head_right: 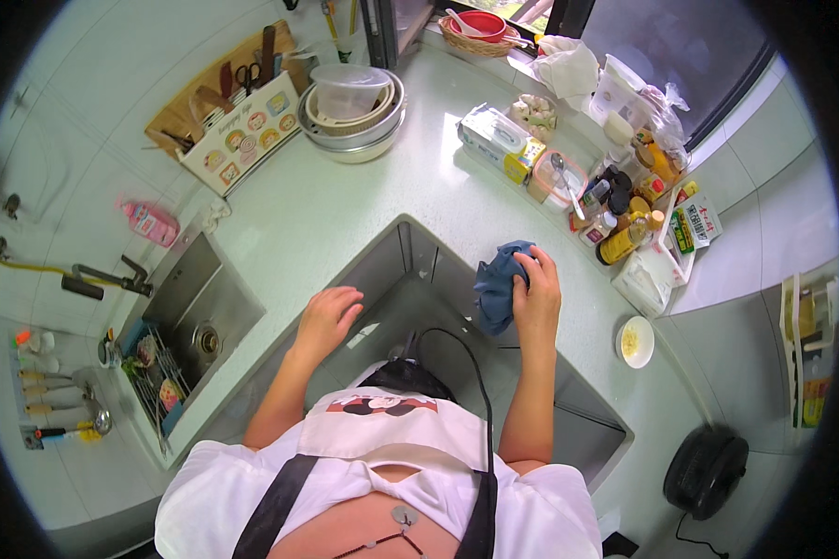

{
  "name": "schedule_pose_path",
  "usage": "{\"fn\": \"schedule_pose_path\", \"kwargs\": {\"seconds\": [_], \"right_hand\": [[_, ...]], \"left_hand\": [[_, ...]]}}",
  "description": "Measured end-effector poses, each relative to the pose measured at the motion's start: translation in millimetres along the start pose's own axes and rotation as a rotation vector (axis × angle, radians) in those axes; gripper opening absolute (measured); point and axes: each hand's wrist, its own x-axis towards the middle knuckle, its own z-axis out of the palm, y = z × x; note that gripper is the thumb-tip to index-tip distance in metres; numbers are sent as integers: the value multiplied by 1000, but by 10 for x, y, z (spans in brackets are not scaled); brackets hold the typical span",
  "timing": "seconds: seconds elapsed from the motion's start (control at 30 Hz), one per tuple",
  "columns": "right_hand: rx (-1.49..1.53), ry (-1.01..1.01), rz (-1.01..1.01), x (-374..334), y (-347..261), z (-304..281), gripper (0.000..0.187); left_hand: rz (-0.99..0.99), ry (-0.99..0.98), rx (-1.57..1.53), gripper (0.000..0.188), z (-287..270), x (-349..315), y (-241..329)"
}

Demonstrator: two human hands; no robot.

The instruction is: The person wipes a tiled wall with a cloth, opens a drawer to retrieve a bowl, and then takes a plastic bag from a lower cabinet. They pour liquid from the bag into the bowl, tie the bag, and reach toward the top of a refrigerator.

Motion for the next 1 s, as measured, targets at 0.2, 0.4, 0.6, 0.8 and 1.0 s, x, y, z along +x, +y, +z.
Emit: {"fn": "schedule_pose_path", "kwargs": {"seconds": [0.2, 0.4, 0.6, 0.8, 1.0], "right_hand": [[-32, 95, -21, 549, 256, 122, 30], [-119, 198, 157, 727, 412, -176, 25], [-113, 304, 394, 444, 685, -373, 22], [-144, 338, 618, -214, 766, -340, 20], [-262, 346, 831, -750, 477, -565, 21]], "left_hand": [[1, -152, -83, 16, 302, 463, -211], [253, -186, -147, 14, 632, 1658, -58], [410, -187, -178, 14, 813, 2511, 229], [505, -416, -255, 15, 1316, 2564, 418], [702, -685, -348, 15, 1664, 2259, 892]]}}
